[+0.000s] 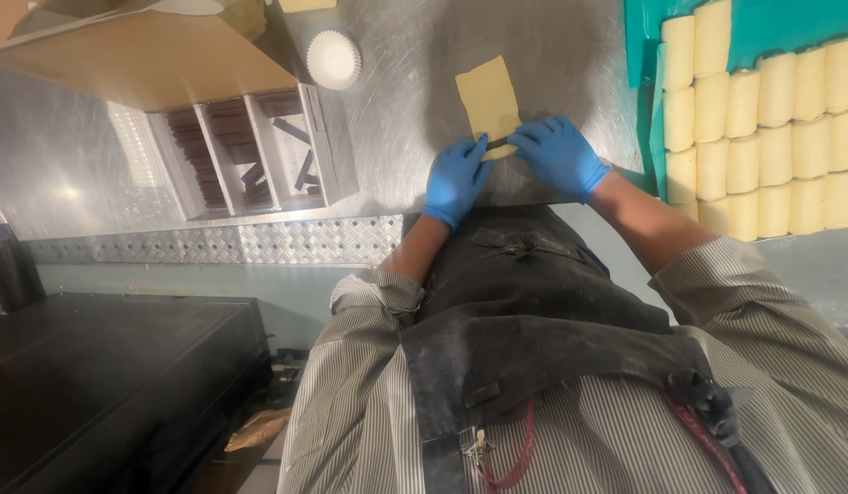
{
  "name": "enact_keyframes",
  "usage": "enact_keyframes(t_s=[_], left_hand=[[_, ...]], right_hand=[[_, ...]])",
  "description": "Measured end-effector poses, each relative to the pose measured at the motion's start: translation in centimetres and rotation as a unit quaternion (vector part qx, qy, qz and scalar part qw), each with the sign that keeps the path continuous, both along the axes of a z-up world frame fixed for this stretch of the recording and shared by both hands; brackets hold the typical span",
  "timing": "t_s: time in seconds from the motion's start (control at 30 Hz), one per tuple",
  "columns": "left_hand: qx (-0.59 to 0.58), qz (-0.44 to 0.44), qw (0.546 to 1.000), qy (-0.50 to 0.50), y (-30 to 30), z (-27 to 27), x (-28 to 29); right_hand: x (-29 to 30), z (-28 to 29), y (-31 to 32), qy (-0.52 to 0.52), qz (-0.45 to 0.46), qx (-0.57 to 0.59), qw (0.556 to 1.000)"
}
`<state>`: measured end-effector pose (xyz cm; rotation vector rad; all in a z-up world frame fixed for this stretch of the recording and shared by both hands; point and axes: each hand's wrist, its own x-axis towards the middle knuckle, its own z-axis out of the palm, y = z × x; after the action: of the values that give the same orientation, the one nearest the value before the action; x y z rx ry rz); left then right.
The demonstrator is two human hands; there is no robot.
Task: Rolling chocolate bars into dough sheets to prepare pastries and placing them on a tray.
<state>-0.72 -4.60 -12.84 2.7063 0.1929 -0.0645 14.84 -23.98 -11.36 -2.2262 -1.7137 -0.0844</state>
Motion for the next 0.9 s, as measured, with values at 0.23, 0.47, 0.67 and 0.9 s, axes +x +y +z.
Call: enact_keyframes(t_s=[0.23,0.47,0.67,0.9], left_hand=[[-0.083,-0.015,0.996,-0.019,0.6,1.8,1.2],[-0.060,0.060,0.996,-0.041,-0.4,4.5,2.8],[0.086,-0.005,0.981,-0.176,-0.1,-0.4,2.1],[0.009,-0.032,0.999,-0.022,1.0,-1.6,3.1]], right_hand=[[1.3,-0.2,1.2,0.151,-0.035,-0.033,0.987],[1.8,2.1,3.5,0.206,-0.067,0.059,0.974],[0.2,1.0,2.0,0.016,0.031,0.041,0.999],[1.9,1.2,3.0,0.028,0.054,-0.016,0.998]])
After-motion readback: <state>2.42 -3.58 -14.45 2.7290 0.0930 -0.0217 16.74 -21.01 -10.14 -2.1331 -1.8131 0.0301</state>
